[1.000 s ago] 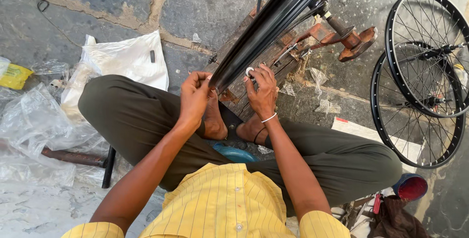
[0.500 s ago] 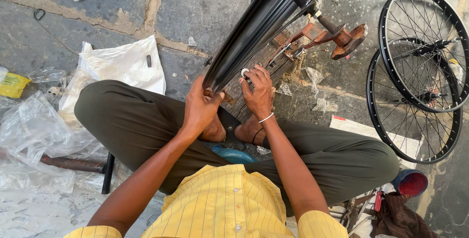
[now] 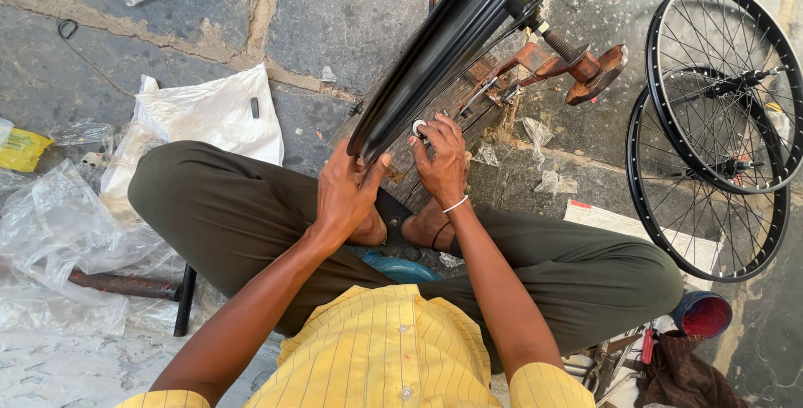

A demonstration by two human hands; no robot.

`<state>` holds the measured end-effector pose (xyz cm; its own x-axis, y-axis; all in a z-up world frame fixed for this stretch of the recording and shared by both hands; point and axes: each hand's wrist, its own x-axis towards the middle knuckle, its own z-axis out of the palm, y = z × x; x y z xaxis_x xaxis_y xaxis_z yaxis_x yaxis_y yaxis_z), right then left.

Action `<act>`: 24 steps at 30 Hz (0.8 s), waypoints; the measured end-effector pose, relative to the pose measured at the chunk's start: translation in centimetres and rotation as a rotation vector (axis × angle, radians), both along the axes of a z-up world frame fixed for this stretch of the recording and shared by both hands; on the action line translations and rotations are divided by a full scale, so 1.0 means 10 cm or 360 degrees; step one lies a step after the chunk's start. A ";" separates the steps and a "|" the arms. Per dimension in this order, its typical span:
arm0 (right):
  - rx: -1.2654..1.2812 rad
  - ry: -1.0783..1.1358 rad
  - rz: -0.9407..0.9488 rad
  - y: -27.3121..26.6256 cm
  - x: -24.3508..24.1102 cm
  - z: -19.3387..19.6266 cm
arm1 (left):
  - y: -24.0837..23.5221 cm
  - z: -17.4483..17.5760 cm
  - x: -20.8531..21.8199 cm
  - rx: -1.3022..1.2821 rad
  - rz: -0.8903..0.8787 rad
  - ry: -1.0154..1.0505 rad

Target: The person sits on the ground and uses a wrench to tighten bolts on a bicycle wheel rim clamped in a vise. They rotate the wheel to access different bolts and tighten them sequentially.

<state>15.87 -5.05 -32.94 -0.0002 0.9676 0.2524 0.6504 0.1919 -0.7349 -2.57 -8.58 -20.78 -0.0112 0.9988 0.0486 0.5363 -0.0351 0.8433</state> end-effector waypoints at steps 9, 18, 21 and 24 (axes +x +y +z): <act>-0.0019 -0.0023 0.0007 -0.01 0.00 -0.02 | 0.00 0.05 -0.04 -0.0001 -0.0011 -0.0005; -0.0038 -0.0012 0.0005 0.01 0.02 -0.03 | 0.23 1.06 -0.06 0.1062 -0.0115 -0.0077; -0.0034 -0.0079 0.0020 0.02 0.02 -0.07 | 0.50 1.64 -0.02 0.1290 -0.0229 0.0028; 0.0109 -0.0044 0.0103 -0.03 0.06 -0.05 | 0.73 2.03 0.10 0.1323 -0.0382 0.0164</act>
<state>16.45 -5.32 -33.44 -0.0701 0.9459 0.3168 0.6551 0.2831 -0.7005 -1.62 -1.27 -0.53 0.2394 0.6140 0.7521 0.5076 -0.7395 0.4421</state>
